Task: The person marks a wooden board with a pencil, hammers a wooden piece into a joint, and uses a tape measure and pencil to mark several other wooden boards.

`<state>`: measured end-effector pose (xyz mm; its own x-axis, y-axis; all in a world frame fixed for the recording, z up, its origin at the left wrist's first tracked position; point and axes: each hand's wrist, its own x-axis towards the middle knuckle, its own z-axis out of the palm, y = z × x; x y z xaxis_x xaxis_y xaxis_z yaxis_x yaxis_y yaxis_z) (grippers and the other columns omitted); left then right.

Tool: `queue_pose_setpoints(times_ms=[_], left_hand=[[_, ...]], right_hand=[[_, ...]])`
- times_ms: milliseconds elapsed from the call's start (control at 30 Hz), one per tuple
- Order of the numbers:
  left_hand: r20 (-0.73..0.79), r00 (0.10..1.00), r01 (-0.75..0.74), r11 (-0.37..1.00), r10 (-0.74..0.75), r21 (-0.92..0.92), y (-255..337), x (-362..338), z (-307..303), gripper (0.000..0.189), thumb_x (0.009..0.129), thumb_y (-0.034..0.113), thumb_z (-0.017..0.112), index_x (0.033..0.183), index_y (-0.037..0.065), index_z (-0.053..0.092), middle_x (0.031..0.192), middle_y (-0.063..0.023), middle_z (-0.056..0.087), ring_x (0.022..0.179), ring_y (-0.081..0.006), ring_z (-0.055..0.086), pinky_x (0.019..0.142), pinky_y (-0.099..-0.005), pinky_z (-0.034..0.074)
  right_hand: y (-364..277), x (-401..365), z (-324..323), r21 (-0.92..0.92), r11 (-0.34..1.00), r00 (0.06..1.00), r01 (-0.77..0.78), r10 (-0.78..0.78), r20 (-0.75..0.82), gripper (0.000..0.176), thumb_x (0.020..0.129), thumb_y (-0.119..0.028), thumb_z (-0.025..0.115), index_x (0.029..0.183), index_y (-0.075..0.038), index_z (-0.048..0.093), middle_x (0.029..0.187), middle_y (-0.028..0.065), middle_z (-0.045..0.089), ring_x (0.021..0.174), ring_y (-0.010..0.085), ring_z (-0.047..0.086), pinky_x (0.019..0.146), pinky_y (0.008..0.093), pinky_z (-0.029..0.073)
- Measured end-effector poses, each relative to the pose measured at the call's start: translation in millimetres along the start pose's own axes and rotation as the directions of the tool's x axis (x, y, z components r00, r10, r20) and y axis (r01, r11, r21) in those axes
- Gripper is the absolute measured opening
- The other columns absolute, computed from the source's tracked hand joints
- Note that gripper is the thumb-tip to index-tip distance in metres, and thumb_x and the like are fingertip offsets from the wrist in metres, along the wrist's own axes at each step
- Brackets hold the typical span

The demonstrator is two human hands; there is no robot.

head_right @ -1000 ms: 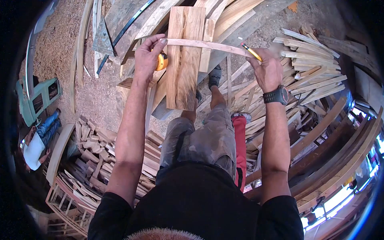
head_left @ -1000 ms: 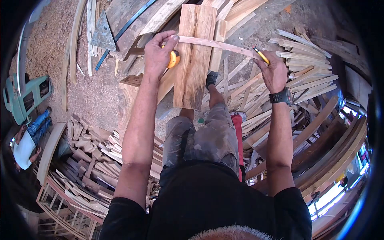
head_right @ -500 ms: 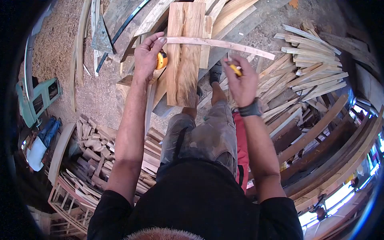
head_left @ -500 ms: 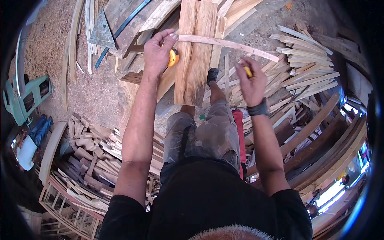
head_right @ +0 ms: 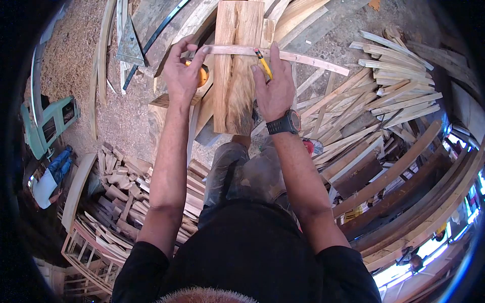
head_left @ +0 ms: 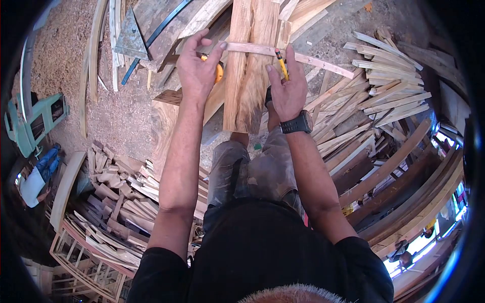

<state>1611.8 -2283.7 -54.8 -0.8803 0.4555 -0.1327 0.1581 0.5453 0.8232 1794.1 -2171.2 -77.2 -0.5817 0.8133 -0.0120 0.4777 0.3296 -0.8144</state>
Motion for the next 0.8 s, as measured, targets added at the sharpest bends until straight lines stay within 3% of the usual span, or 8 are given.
queue_pose_setpoints(times_ms=[133,233,333,433,533,667,733,800], left_hand=[[0.063,0.998,-0.015,0.971,0.031,-0.237,19,4,2,0.043,0.098,0.031,0.074,0.127,0.000,0.068,0.084,-0.0037,0.071,0.070,-0.0082,0.059,0.065,-0.0256,0.048],[0.324,0.935,-0.032,0.942,0.147,-0.334,47,12,11,0.049,0.114,0.037,0.038,0.134,0.002,0.065,0.077,-0.0031,0.067,0.070,-0.0081,0.058,0.066,-0.0251,0.047],[0.410,0.899,0.008,0.933,0.151,-0.360,46,28,34,0.051,0.114,0.037,0.036,0.136,0.002,0.064,0.077,-0.0030,0.066,0.070,-0.0086,0.057,0.068,-0.0258,0.047],[0.459,0.870,-0.038,0.953,0.180,-0.300,41,39,37,0.053,0.113,0.038,0.033,0.140,0.001,0.060,0.076,-0.0034,0.065,0.071,-0.0100,0.057,0.072,-0.0269,0.047],[0.512,0.836,-0.075,0.966,0.197,-0.248,37,41,35,0.058,0.113,0.041,0.028,0.144,0.002,0.057,0.076,-0.0036,0.066,0.072,-0.0115,0.058,0.075,-0.0276,0.048],[0.586,0.796,0.066,0.942,0.149,-0.330,39,42,31,0.066,0.112,0.047,0.022,0.153,0.003,0.049,0.078,-0.0049,0.066,0.074,-0.0133,0.060,0.078,-0.0290,0.047],[0.613,0.773,0.076,0.935,0.163,-0.345,35,45,30,0.067,0.112,0.049,0.021,0.155,0.003,0.045,0.083,-0.0072,0.068,0.077,-0.0147,0.062,0.081,-0.0299,0.048],[0.639,0.749,0.088,0.929,0.176,-0.359,29,50,31,0.069,0.112,0.051,0.020,0.158,0.004,0.041,0.088,-0.0095,0.069,0.080,-0.0160,0.064,0.084,-0.0307,0.050]], right_hand=[[4,4,-3,0.032,0.999,1.000,0.010,-0.011,0.028,0.069,0.092,-0.022,0.075,0.153,-0.003,0.048,0.106,0.0209,0.062,0.096,0.0362,0.064,0.082,0.0434,0.052],[-5,7,-10,0.012,1.000,0.999,0.006,-0.006,0.034,0.069,0.091,-0.022,0.077,0.152,-0.005,0.050,0.102,0.0201,0.062,0.091,0.0346,0.065,0.078,0.0425,0.052],[-7,9,-13,0.030,0.993,0.989,-0.115,0.112,0.100,0.070,0.089,-0.022,0.079,0.152,-0.007,0.052,0.104,0.0206,0.063,0.090,0.0343,0.065,0.076,0.0415,0.053],[-6,15,-19,0.043,0.999,0.999,0.022,-0.024,0.043,0.070,0.088,-0.022,0.080,0.151,-0.007,0.054,0.100,0.0191,0.066,0.088,0.0312,0.067,0.074,0.0396,0.053],[-14,22,-36,-0.004,0.992,0.975,-0.125,0.123,0.183,0.059,0.090,-0.020,0.078,0.145,-0.006,0.060,0.094,0.0164,0.069,0.087,0.0291,0.069,0.076,0.0379,0.053],[-25,48,-43,0.105,0.993,0.996,0.053,-0.060,0.064,0.034,0.099,-0.012,0.068,0.132,-0.003,0.069,0.098,0.0159,0.073,0.083,0.0284,0.071,0.078,0.0352,0.055],[-39,70,-39,0.353,0.934,0.957,0.056,-0.151,0.248,0.029,0.101,-0.012,0.065,0.128,-0.003,0.070,0.101,0.0176,0.073,0.087,0.0281,0.071,0.079,0.0342,0.055],[-53,84,-34,0.343,0.930,0.911,-0.132,-0.022,0.411,0.028,0.099,-0.012,0.064,0.125,-0.002,0.069,0.105,0.0184,0.073,0.095,0.0289,0.072,0.083,0.0347,0.055]])
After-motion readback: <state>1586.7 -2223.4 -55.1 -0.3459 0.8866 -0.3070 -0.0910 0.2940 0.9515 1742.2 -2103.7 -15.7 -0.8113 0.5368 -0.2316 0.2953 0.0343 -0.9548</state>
